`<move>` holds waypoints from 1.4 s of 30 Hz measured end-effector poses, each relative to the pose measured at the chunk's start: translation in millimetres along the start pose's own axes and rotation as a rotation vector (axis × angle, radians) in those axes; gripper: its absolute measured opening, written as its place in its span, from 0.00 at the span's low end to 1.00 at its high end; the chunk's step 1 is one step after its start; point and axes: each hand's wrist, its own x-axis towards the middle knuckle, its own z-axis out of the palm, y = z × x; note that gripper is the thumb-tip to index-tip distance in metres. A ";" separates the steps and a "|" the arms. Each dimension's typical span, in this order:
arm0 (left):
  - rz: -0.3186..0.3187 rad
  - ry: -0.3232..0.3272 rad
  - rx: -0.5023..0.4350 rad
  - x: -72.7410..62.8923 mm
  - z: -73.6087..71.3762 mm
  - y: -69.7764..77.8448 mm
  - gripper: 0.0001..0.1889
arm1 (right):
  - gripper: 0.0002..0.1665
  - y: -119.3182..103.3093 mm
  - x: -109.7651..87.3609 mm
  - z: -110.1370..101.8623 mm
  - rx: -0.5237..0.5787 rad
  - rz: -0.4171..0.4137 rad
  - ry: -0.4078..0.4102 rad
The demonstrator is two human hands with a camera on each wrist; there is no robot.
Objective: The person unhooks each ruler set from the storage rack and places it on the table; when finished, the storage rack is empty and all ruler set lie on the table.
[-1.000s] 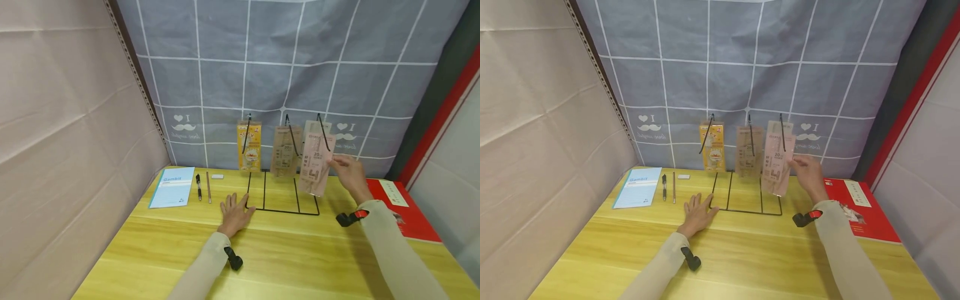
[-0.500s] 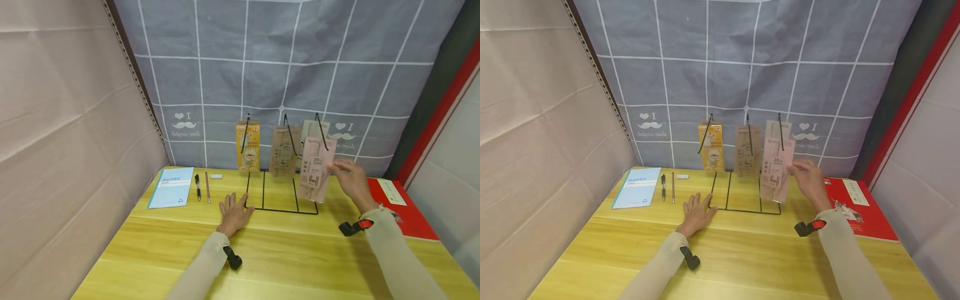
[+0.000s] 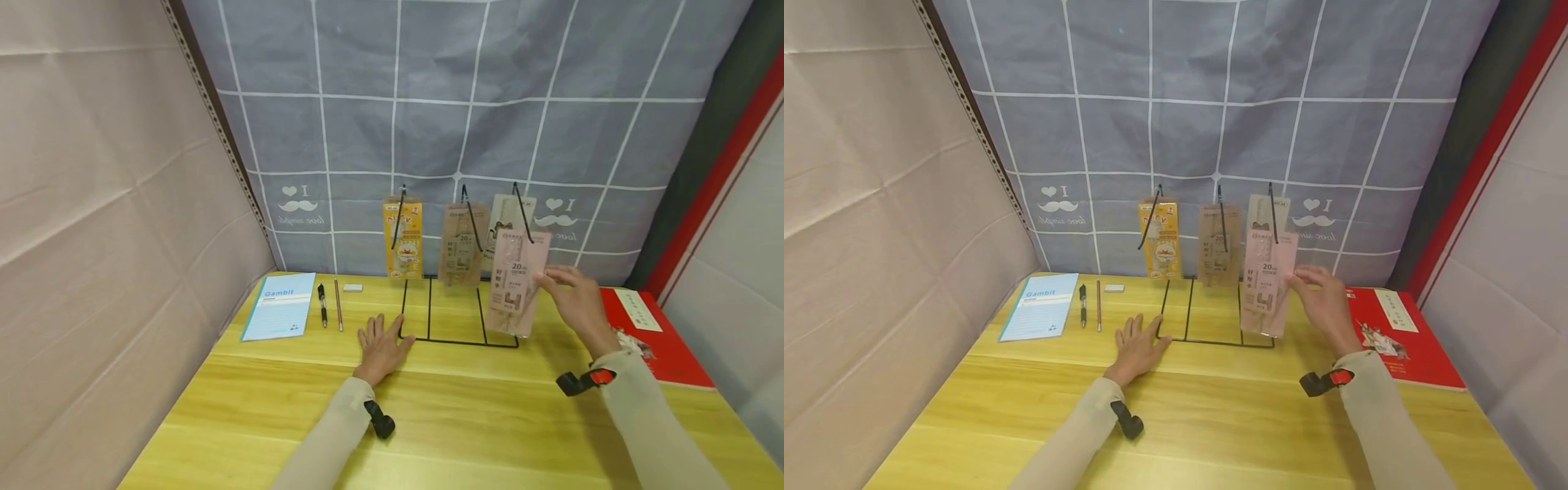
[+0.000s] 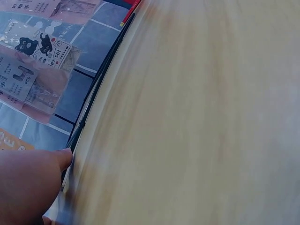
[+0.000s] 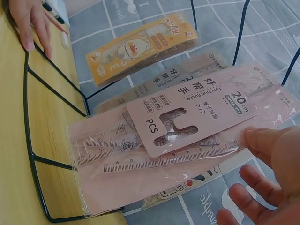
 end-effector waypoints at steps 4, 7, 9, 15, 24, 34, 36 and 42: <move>-0.007 -0.003 -0.002 0.5 -0.9 0.8 0.33 | 0.46 -0.1 -3.5 -1.8 -0.003 0.011 -0.016; -0.004 0.002 -0.008 0.0 -1.2 1.5 0.33 | 0.46 0.1 -7.0 -3.2 -0.011 0.013 -0.021; -0.007 -0.002 -0.005 -0.1 -1.0 1.3 0.33 | 0.46 0.0 -9.5 -4.3 -0.018 0.004 -0.019; -0.007 -0.006 -0.012 -0.4 -2.1 0.7 0.33 | 0.45 -3.1 -17.4 -6.5 -0.024 -0.002 -0.026; 0.003 -0.012 -0.001 -1.5 -2.6 -0.1 0.33 | 0.43 -3.6 -31.1 -6.6 -0.042 -0.009 -0.029; 0.005 -0.011 -0.011 -1.5 -0.6 -0.8 0.33 | 0.39 -2.9 -44.0 -7.6 -0.009 -0.042 -0.008; 0.001 -0.014 -0.013 -0.8 0.2 -1.2 0.33 | 0.38 -4.6 -45.2 -7.8 -0.001 -0.052 0.000; 0.001 -0.016 -0.007 -2.7 -1.7 0.5 0.33 | 0.38 -8.9 -51.4 -10.5 0.000 -0.042 -0.004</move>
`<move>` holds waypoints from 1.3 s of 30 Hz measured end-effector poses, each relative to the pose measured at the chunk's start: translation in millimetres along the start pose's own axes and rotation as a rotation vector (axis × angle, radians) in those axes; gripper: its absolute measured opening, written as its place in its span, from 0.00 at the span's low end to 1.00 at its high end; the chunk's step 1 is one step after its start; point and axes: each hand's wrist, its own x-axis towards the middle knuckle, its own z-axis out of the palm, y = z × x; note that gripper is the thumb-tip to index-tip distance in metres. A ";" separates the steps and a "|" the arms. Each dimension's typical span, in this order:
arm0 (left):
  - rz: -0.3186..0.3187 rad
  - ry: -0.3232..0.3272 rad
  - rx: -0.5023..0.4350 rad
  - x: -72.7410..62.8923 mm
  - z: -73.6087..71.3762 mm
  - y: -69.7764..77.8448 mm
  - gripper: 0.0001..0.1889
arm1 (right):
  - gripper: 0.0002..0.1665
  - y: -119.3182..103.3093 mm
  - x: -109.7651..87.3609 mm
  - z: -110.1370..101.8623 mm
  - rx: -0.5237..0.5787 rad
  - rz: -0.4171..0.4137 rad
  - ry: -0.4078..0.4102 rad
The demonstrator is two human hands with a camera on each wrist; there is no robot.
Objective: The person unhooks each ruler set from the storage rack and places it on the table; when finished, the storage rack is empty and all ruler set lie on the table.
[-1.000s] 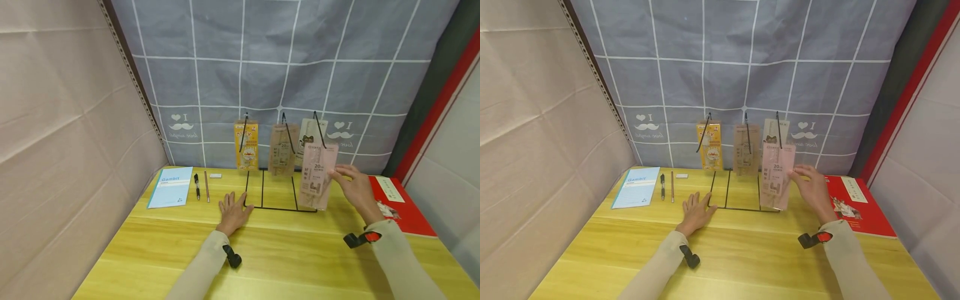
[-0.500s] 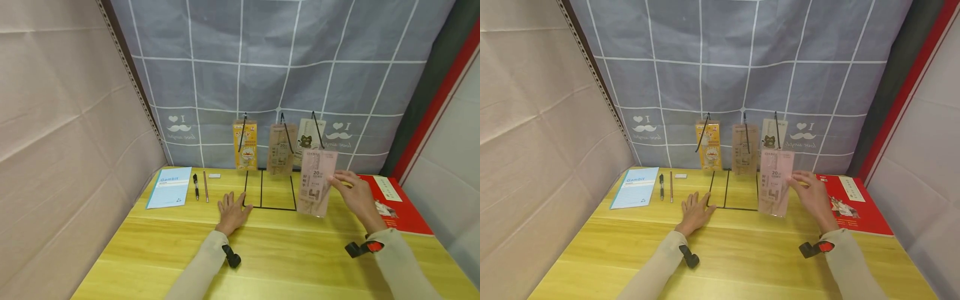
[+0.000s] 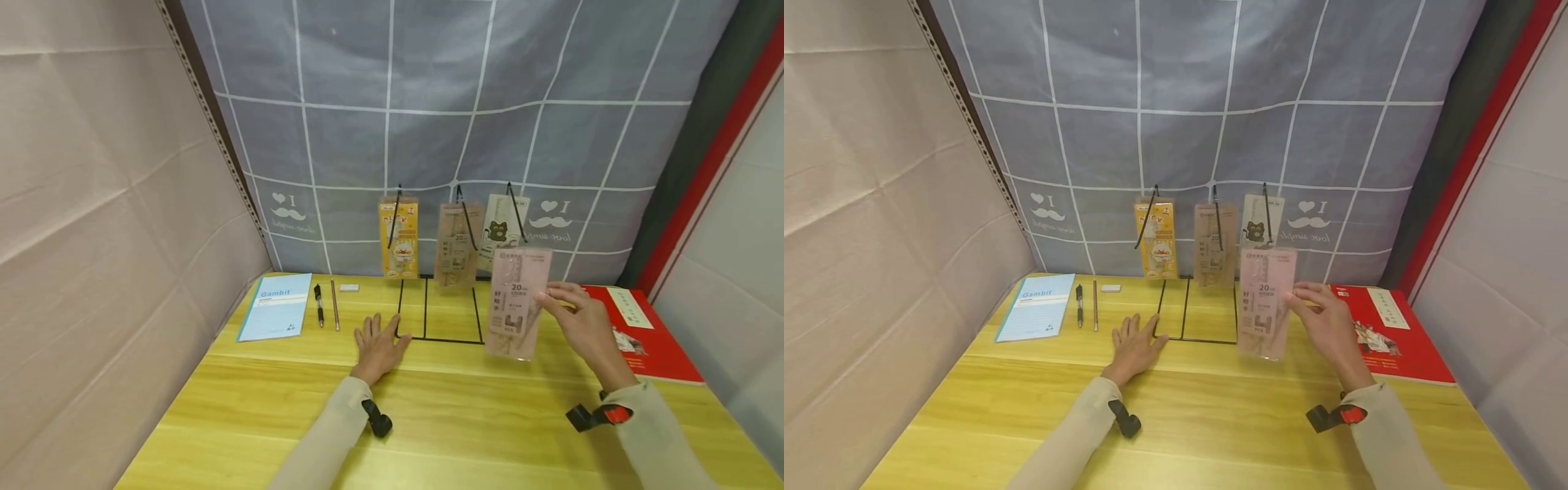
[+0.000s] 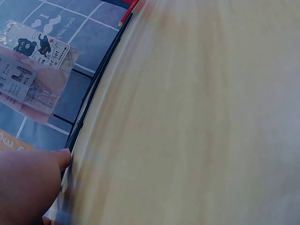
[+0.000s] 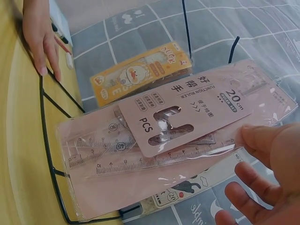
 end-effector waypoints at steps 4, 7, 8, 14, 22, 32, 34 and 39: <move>0.000 0.001 0.006 0.9 3.1 -3.1 0.33 | 0.38 -0.9 -9.0 -5.2 -0.012 0.007 -0.013; -0.007 -0.010 0.017 1.0 4.4 -5.3 0.34 | 0.37 -0.5 -18.0 -14.1 -0.055 0.016 -0.008; -0.005 -0.005 0.014 0.8 3.7 -5.7 0.34 | 0.36 0.1 -20.8 -17.6 -0.069 0.023 -0.002; -0.016 0.008 0.005 1.0 0.3 -9.0 0.33 | 0.39 10.5 -35.5 -38.3 -0.101 0.118 -0.002; -0.005 0.002 -0.006 1.4 3.5 -10.1 0.33 | 0.43 40.6 -57.2 -72.3 -0.192 0.216 -0.074; -0.002 -0.011 -0.013 -1.1 0.7 -3.4 0.33 | 0.46 76.0 -77.0 -97.1 -0.288 0.315 -0.156; -0.005 -0.018 -0.008 -1.9 0.8 -2.4 0.33 | 0.50 83.5 -79.9 -102.1 -0.301 0.386 -0.217; -0.003 -0.015 -0.008 -2.4 1.6 -0.9 0.33 | 0.59 101.1 -86.4 -108.9 -0.298 0.565 -0.339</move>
